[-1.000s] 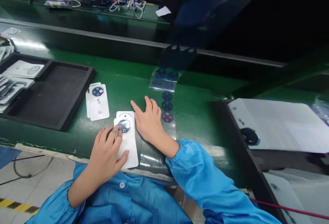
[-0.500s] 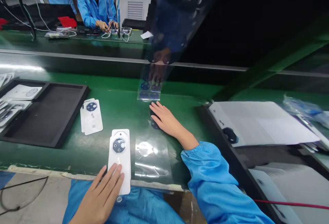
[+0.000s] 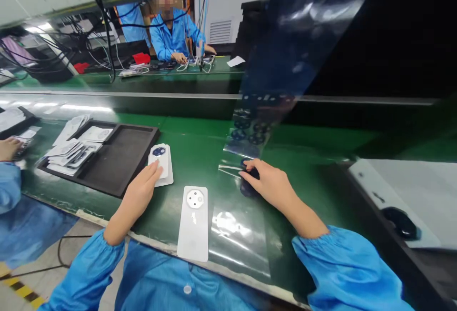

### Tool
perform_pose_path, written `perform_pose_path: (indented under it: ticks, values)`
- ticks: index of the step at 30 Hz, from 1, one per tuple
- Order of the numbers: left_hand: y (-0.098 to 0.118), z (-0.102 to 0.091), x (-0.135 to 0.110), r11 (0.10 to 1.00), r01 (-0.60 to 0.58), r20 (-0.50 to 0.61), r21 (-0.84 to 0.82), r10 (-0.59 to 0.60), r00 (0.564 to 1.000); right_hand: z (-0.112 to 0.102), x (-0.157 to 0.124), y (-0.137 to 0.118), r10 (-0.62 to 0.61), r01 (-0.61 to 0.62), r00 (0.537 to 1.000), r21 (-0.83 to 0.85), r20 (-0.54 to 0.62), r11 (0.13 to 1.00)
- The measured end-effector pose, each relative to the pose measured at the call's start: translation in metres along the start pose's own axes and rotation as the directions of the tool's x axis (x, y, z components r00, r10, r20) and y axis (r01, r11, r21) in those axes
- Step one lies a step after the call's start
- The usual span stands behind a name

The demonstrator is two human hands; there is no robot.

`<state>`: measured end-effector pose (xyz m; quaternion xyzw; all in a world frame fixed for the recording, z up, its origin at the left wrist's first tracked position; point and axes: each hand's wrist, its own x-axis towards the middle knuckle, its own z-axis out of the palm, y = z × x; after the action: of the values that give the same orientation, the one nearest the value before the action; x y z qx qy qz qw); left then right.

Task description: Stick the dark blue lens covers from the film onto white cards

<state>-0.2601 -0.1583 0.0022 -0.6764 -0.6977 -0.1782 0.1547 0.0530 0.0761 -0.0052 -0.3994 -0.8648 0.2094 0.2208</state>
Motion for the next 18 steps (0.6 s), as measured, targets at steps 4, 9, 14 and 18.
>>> perform_pose_path:
  ticks: [4,9,14,18]
  values:
    - [0.014,-0.002,-0.011,1.000,0.023,0.117,0.012,-0.024,0.993,-0.025,0.004,-0.009,0.141,-0.177,0.973,0.199,0.181,0.964]
    - [0.061,-0.020,-0.019,0.932,0.166,0.071,-0.322,-0.151,0.986,-0.043,-0.004,-0.040,0.258,-0.243,0.962,0.699,0.087,0.672]
    - [0.119,-0.015,-0.008,0.404,0.344,0.190,-0.847,-0.375,0.907,-0.028,-0.026,-0.094,0.041,-0.329,0.940,0.872,0.338,0.363]
    - [0.137,-0.001,0.009,0.030,0.425,0.376,-0.905,-0.411,0.830,-0.017,-0.041,-0.113,-0.140,-0.488,0.835,0.833,0.532,0.259]
